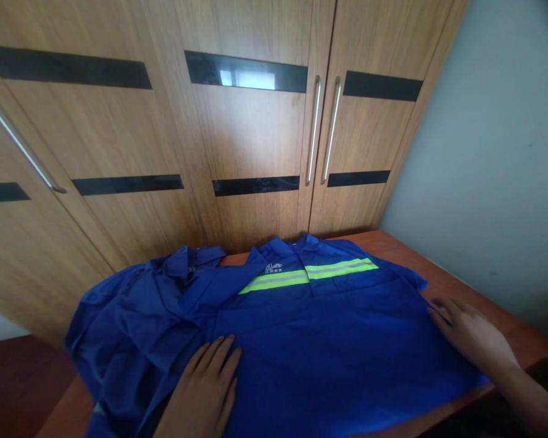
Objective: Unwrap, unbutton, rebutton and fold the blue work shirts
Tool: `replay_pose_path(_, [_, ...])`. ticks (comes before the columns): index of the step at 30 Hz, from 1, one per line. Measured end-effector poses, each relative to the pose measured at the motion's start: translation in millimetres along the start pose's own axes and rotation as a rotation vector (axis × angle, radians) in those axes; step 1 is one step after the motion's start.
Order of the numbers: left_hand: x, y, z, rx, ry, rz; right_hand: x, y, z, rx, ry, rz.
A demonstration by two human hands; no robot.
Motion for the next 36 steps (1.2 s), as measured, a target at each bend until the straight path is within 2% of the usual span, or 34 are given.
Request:
replay_pose_path(3, [-17.8,21.9,22.4,-0.113,-0.023,-0.048,2.1,63.1,12.2,-0.223,0.066,0.092])
replay_pose_path(7, [-45.6,73.9,62.8,-0.316,-0.096,-0.018,9.7,141.4,23.7,-0.355,0.177,0.284])
replay_pose_path(9, [-46.8,103.2,83.4,-0.402,-0.065,-0.012,13.9,175.0,27.1,-0.407,0.216,0.349])
replay_pose_path(11, [-34.9,132.3,100.5,-0.494,0.031,-0.075,18.9,201.8,28.6,-0.456,0.236,0.397])
replay_pose_path(13, [-15.8,154.3,113.3,-0.552,0.138,-0.216,25.3,220.2,27.9,-0.491,0.242,0.428])
replay_pose_path(15, [-0.7,167.5,122.8,-0.572,0.176,-0.376,32.1,230.1,25.4,-0.509,0.226,0.440])
replay_pose_path(18, [9.0,177.6,129.7,-0.616,0.117,-0.643,39.4,233.2,20.3,-0.507,0.168,0.428])
replay_pose_path(21, [4.6,181.7,126.2,-0.711,-0.027,-0.895,43.5,231.8,16.1,-0.500,0.145,0.397])
replay_pose_path(23, [-6.6,176.8,121.3,-0.718,-0.143,-0.977,44.0,231.4,15.0,-0.500,0.148,0.384])
replay_pose_path(25, [-20.7,160.3,115.2,-0.655,-0.214,-0.943,43.2,231.6,15.2,-0.497,0.148,0.383])
replay_pose_path(28, [-36.8,109.9,102.9,-0.485,-0.202,-0.670,42.3,232.0,16.0,-0.493,0.143,0.389])
replay_pose_path(29, [-37.4,86.2,99.1,-0.396,-0.155,-0.560,42.5,232.3,16.0,-0.494,0.140,0.393])
replay_pose_path(32, [-17.4,12.7,85.1,-0.090,0.147,-0.317,43.7,232.4,15.6,-0.500,0.132,0.407])
replay_pose_path(34, [-4.2,-14.4,74.8,0.003,0.309,-0.244,44.5,231.3,16.0,-0.497,0.130,0.414])
replay_pose_path(36, [-1.6,-23.7,70.9,0.027,0.377,-0.253,44.7,230.2,17.5,-0.491,0.137,0.418])
Point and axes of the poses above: each hand's wrist, its own z-axis towards the middle knuckle, its own x-axis out of the palm, y = z × x, the point moved 8 cm from there along z, towards the middle knuckle, and after that the axes turned 4 degrees about -z, right-handed, at the moved point
